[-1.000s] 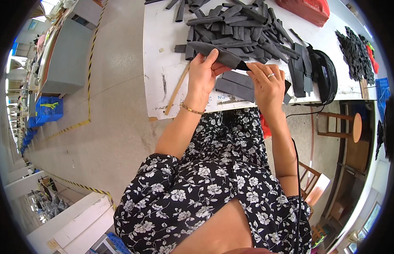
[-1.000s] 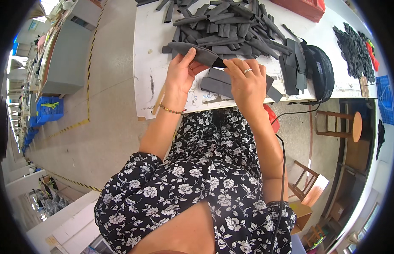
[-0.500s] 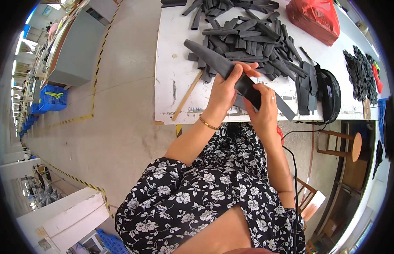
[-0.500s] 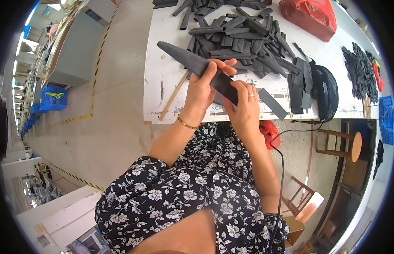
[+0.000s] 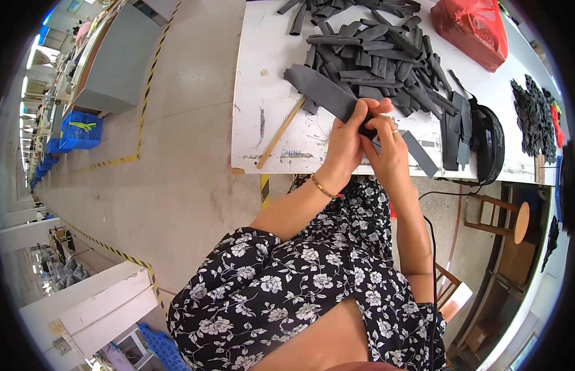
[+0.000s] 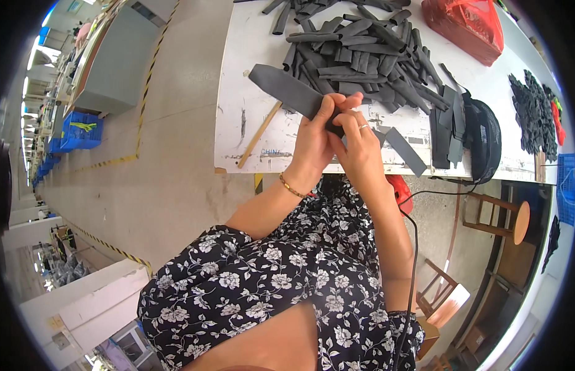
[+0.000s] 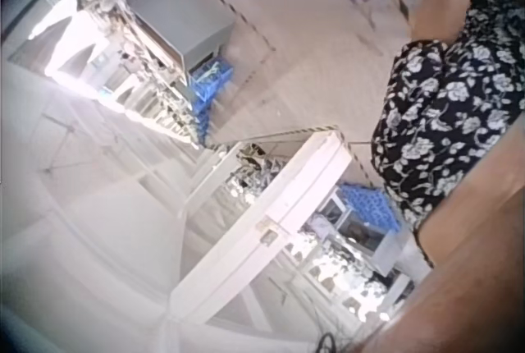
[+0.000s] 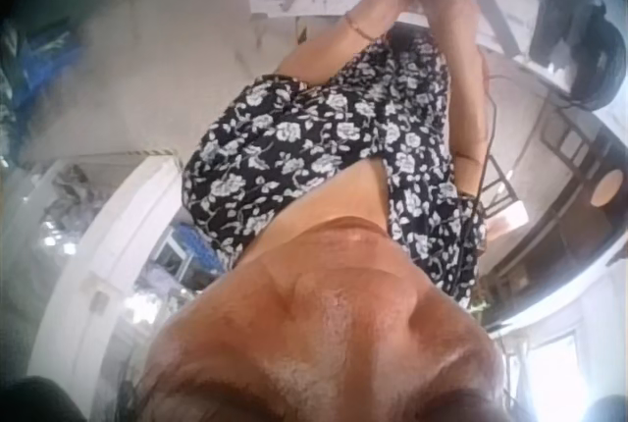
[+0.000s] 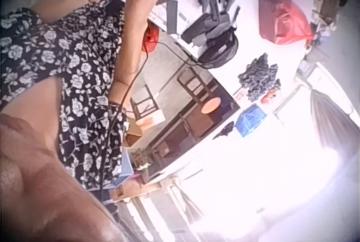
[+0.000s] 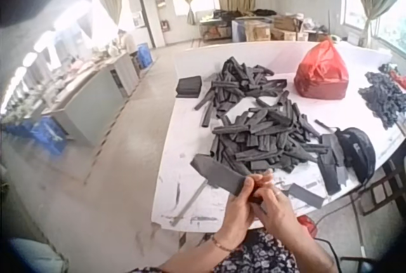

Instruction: The person stands at a workbench in a factory setting, repeatedly picking up small grey fabric strips and black elastic bands. They insert the elastic bands into the fabric strips by hand, creating assembled units. The person handles the items one at a time, placing the finished pieces onto a growing pile on the table.

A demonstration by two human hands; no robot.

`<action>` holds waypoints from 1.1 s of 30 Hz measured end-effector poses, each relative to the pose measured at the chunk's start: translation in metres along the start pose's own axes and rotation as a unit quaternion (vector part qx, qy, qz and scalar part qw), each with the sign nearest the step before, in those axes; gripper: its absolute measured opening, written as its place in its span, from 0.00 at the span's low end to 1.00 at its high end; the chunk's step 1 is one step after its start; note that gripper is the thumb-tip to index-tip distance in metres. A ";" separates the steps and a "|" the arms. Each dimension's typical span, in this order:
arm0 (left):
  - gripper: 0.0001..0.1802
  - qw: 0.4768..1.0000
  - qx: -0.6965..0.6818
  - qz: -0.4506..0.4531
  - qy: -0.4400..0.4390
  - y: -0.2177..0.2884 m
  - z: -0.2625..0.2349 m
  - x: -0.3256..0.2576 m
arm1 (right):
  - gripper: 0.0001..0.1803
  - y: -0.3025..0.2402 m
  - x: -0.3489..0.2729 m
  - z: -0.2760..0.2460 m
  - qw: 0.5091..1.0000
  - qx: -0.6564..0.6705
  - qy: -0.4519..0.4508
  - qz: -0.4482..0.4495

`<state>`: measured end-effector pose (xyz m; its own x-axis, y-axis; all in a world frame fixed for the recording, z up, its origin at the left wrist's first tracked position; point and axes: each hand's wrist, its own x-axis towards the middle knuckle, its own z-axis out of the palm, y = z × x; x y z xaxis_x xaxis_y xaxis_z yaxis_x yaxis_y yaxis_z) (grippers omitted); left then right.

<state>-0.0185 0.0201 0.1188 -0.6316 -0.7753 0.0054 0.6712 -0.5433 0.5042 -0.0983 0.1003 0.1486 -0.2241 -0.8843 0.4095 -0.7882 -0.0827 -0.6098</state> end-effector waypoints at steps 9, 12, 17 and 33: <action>0.18 0.995 -0.081 0.038 0.043 0.027 0.002 0.011 | 0.12 0.010 -0.002 -0.006 1.000 0.003 0.016 -0.025; 0.18 0.995 -0.046 0.085 0.018 0.030 -0.003 0.018 | 0.09 0.014 0.002 -0.008 0.996 -0.016 0.038 -0.082; 0.17 0.993 -0.074 0.066 0.062 0.014 0.011 0.005 | 0.06 0.013 0.007 -0.003 0.996 0.002 0.048 -0.076; 0.19 0.994 -0.060 0.068 0.066 0.012 0.008 0.001 | 0.07 0.015 0.005 0.004 0.997 0.022 0.044 -0.056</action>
<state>-0.0142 0.0154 0.1319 -0.4820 -0.8747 -0.0504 0.7930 -0.4600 0.3995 -0.1093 0.0928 0.1392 -0.1872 -0.8245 0.5340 -0.7860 -0.2004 -0.5849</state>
